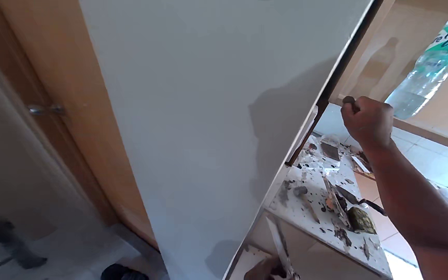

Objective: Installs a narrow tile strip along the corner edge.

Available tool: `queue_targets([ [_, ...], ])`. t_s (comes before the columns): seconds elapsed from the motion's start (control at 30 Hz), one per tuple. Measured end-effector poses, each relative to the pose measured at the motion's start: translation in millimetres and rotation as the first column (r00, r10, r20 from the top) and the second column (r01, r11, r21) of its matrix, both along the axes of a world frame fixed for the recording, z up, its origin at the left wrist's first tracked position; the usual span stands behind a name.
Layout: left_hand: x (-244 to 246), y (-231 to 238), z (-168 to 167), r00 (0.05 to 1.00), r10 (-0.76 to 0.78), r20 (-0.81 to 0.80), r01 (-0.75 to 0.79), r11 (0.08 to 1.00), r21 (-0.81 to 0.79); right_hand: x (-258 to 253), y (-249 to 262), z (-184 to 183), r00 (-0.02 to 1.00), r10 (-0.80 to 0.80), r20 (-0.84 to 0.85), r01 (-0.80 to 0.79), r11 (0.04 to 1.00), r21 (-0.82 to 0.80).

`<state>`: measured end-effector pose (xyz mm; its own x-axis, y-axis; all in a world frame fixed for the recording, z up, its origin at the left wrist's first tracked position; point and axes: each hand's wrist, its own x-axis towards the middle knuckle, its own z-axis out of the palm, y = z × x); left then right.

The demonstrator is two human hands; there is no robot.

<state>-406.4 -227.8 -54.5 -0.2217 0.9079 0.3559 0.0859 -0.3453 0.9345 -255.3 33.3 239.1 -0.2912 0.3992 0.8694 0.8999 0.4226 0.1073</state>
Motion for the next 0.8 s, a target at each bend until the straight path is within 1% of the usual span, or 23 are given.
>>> queue_targets([
  [0.13, 6, 26, 10, 0.985, 0.099, -0.14, -0.11, 0.992, -0.07, 33, -21, -28, 0.997, 0.065, -0.049, -0.067, 0.997, -0.041],
  [0.2, 12, 44, 19, 0.967, 0.153, -0.202, -0.169, 0.984, -0.064, 53, -30, -49, 0.993, 0.096, -0.063, -0.102, 0.99, -0.098],
  [0.27, 18, 67, 22, 0.944, 0.23, -0.237, -0.228, 0.973, 0.034, 70, -37, -72, 0.987, 0.122, -0.101, -0.135, 0.982, -0.135],
  [0.37, 26, 104, 30, 0.885, 0.367, -0.287, -0.312, 0.924, 0.219, 94, -43, -112, 0.947, 0.189, -0.26, -0.253, 0.936, -0.244],
  [0.43, 33, 127, 42, 0.842, 0.446, -0.303, -0.367, 0.886, 0.283, 110, -44, -143, 0.893, 0.268, -0.362, -0.375, 0.887, -0.269],
  [0.47, 37, 137, 49, 0.821, 0.482, -0.308, -0.394, 0.867, 0.306, 116, -44, -158, 0.864, 0.323, -0.387, -0.433, 0.869, -0.239],
  [0.53, 42, 157, 63, 0.783, 0.534, -0.317, -0.444, 0.839, 0.316, 129, -38, -183, 0.795, 0.475, -0.377, -0.55, 0.826, -0.119],
  [0.6, 48, 173, 72, 0.748, 0.579, -0.325, -0.486, 0.811, 0.325, 143, -33, -199, 0.718, 0.605, -0.343, -0.652, 0.757, -0.03],
  [0.7, 56, 190, 83, 0.703, 0.627, -0.335, -0.532, 0.777, 0.336, 169, -24, -217, 0.614, 0.708, -0.349, -0.76, 0.65, -0.019],
  [0.8, 65, 193, 90, 0.677, 0.669, -0.306, -0.58, 0.741, 0.337, 188, -9, -240, 0.49, 0.78, -0.39, -0.859, 0.509, -0.062],
])
